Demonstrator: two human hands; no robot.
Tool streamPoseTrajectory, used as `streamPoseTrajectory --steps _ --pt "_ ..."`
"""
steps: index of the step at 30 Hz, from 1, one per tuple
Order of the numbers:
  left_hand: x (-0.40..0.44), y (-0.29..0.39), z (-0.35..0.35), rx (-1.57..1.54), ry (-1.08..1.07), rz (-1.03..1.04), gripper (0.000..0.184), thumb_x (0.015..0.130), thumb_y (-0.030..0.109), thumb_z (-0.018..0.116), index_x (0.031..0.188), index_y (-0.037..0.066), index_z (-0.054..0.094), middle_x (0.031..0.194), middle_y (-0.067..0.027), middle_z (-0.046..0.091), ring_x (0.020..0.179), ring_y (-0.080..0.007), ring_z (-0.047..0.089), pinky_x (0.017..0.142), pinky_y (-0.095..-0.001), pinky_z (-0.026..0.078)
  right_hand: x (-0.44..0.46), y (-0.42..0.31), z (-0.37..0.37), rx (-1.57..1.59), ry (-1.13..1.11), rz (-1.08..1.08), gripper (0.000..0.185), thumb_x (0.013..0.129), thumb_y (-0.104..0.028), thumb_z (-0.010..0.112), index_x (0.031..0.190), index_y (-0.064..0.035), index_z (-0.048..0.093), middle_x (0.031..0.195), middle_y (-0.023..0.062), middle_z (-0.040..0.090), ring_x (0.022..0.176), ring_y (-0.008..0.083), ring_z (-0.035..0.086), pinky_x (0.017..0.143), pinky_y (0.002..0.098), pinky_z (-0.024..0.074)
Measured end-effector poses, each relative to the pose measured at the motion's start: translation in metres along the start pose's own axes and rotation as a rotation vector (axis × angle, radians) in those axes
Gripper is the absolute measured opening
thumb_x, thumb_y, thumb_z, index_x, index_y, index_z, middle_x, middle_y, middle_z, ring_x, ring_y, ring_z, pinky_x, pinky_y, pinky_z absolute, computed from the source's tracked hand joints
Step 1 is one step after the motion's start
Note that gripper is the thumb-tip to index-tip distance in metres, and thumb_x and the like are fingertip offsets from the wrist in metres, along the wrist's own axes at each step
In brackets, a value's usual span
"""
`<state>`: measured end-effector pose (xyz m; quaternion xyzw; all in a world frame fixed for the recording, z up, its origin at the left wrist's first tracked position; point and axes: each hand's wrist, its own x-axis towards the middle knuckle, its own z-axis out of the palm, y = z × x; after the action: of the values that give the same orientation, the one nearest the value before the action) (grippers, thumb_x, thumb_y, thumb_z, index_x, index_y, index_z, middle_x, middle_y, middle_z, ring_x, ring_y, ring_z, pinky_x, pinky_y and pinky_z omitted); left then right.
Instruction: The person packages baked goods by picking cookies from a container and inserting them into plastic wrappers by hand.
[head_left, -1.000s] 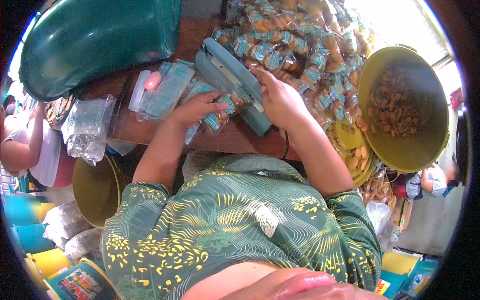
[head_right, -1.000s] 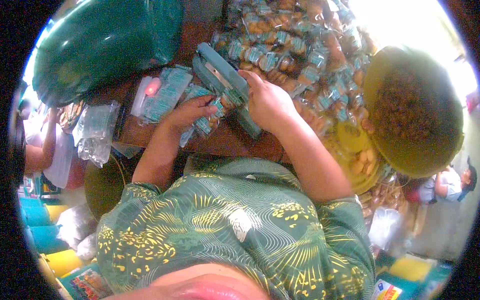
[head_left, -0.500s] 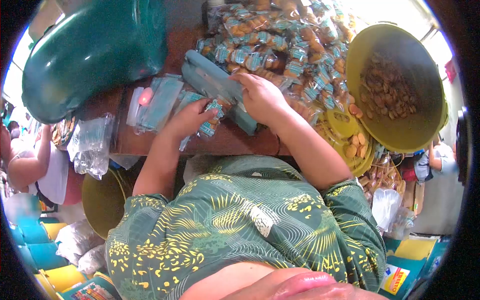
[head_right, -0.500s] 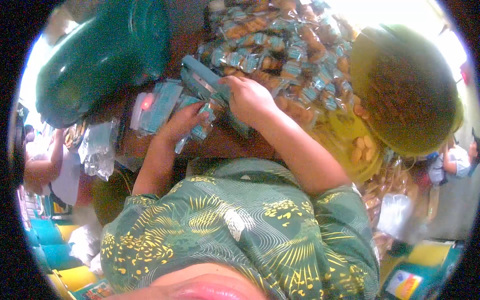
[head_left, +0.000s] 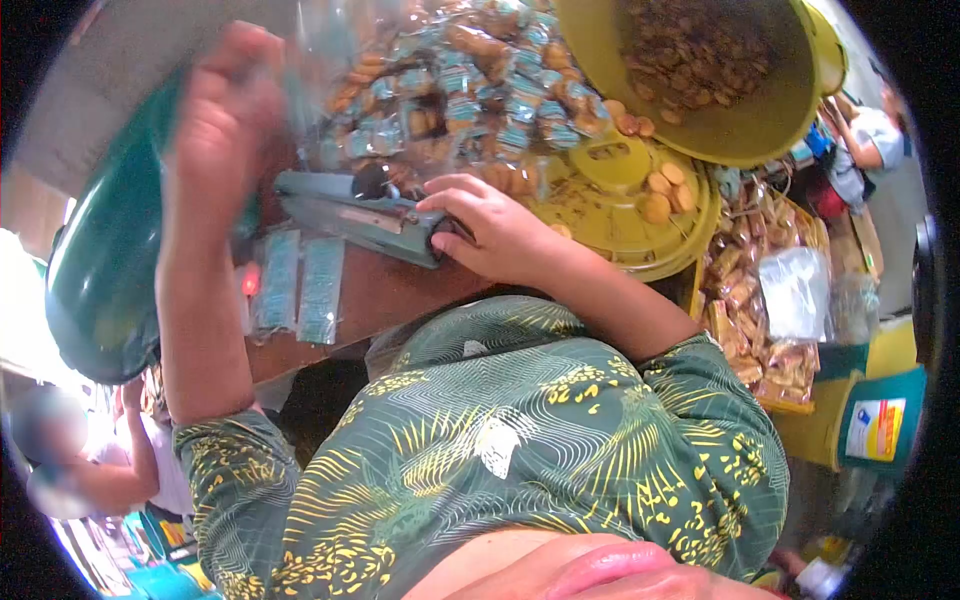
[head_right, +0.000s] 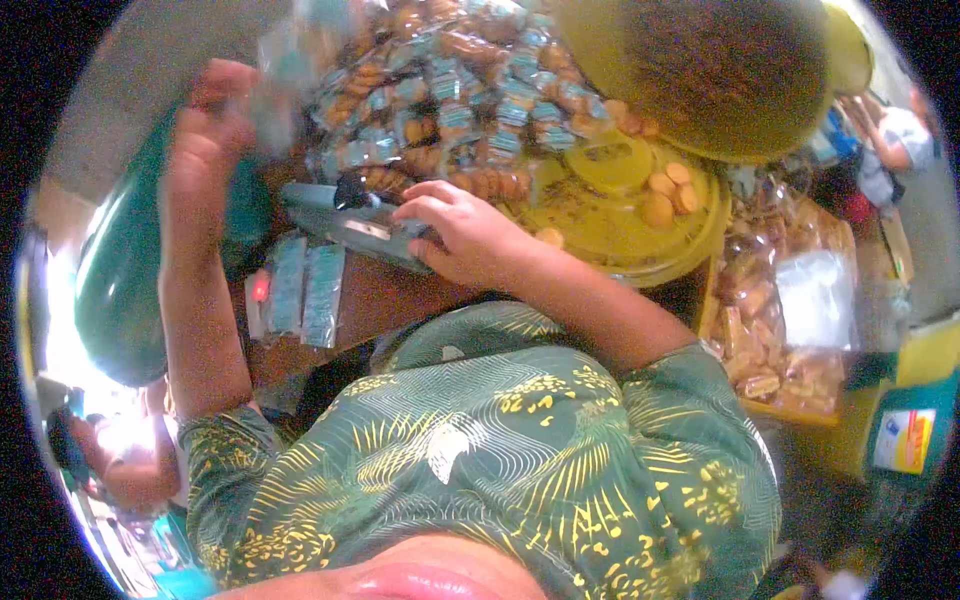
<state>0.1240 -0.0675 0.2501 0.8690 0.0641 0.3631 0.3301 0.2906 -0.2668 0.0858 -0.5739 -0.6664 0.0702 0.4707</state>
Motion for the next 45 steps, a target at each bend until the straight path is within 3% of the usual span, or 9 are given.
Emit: streamPoseTrajectory --steps 6,12,15,21,25,33,38,40,45 --pt "-0.002 -0.025 -0.011 -0.024 0.417 0.07 0.036 0.097 0.021 0.06 0.129 0.004 0.055 0.12 -0.0083 0.063 0.11 -0.0169 0.06 0.097 -0.0317 0.046 -0.054 0.017 -0.069 -0.209 0.077 0.121 0.031 0.086 -0.015 0.068 0.115 -0.0052 0.063 0.128 0.0166 0.055 0.122 0.0343 0.052 0.103 0.0406 0.0429" --pt "-0.139 -0.183 0.005 0.698 0.187 -0.536 0.046 0.091 0.036 0.065 0.121 0.0 0.062 0.117 -0.02 0.063 0.11 -0.0334 0.06 0.098 -0.0403 0.046 -0.164 0.094 -0.189 -0.744 0.421 0.624 0.044 0.085 -0.025 0.071 0.124 -0.0078 0.06 0.127 0.0199 0.055 0.12 0.0357 0.053 0.103 0.0419 0.0438" --pt "-0.195 -0.211 0.007 0.957 0.03 -0.654 0.047 0.088 0.039 0.067 0.115 0.0 0.064 0.111 -0.0219 0.065 0.103 -0.0368 0.062 0.092 -0.0418 0.048 -0.185 0.093 -0.2 -0.758 0.347 0.806 0.051 0.086 -0.03 0.07 0.13 -0.0074 0.056 0.129 0.021 0.054 0.121 0.0364 0.052 0.105 0.0422 0.0411" --pt "-0.216 -0.24 -0.011 0.791 -0.165 -0.653 0.044 0.085 0.036 0.071 0.109 0.0 0.064 0.097 -0.0217 0.068 0.09 -0.0364 0.064 0.08 -0.0417 0.05 -0.195 0.119 -0.188 -0.65 0.395 0.75 0.047 0.092 -0.032 0.063 0.131 -0.0072 0.055 0.126 0.0219 0.057 0.117 0.0375 0.054 0.103 0.0429 0.0416" --pt "-0.212 -0.243 -0.003 0.797 -0.018 -0.589 0.04 0.086 0.035 0.069 0.108 0.002 0.065 0.095 -0.0192 0.068 0.089 -0.0354 0.064 0.08 -0.042 0.05 -0.172 0.094 -0.18 -0.527 0.521 0.69 0.042 0.097 -0.031 0.055 0.13 -0.007 0.055 0.122 0.0222 0.059 0.114 0.0371 0.056 0.098 0.0424 0.0447" --pt "-0.205 -0.236 0.011 0.776 -0.098 -0.619 0.033 0.087 0.032 0.067 0.098 0.001 0.063 0.094 -0.0215 0.066 0.089 -0.0386 0.064 0.078 -0.0438 0.048 -0.135 0.059 -0.105 -0.616 0.09 0.627 0.045 0.095 -0.033 0.056 0.132 -0.0077 0.052 0.122 0.0212 0.055 0.115 0.0396 0.054 0.097 0.046 0.0458" --pt "-0.209 -0.229 0.014 0.703 0.154 -0.509 0.027 0.089 0.029 0.066 0.092 0.003 0.059 0.082 -0.0208 0.063 0.08 -0.039 0.062 0.074 -0.045 0.048 -0.133 0.067 -0.096 -0.748 0.107 0.629 0.037 0.095 -0.028 0.058 0.125 -0.0065 0.056 0.116 0.0206 0.059 0.104 0.0407 0.058 0.09 0.0448 0.048" --pt "-0.209 -0.227 0.005 0.606 0.116 -0.673 0.026 0.089 0.028 0.067 0.093 0.003 0.058 0.08 -0.0185 0.062 0.08 -0.0348 0.062 0.075 -0.0436 0.048 -0.131 0.071 -0.101 -0.748 0.105 0.604 0.038 0.096 -0.03 0.057 0.124 -0.0055 0.056 0.114 0.0208 0.06 0.104 0.0414 0.058 0.09 0.0448 0.0479" --pt "-0.213 -0.226 0.0 0.601 0.333 -0.5 0.031 0.083 0.02 0.074 0.104 0.004 0.058 0.091 -0.0124 0.063 0.081 -0.0276 0.06 0.076 -0.0378 0.049 -0.124 0.071 -0.102 -0.719 0.026 0.641 0.047 0.1 -0.041 0.046 0.124 -0.0006 0.055 0.118 0.0229 0.059 0.11 0.0413 0.056 0.096 0.0448 0.0444"
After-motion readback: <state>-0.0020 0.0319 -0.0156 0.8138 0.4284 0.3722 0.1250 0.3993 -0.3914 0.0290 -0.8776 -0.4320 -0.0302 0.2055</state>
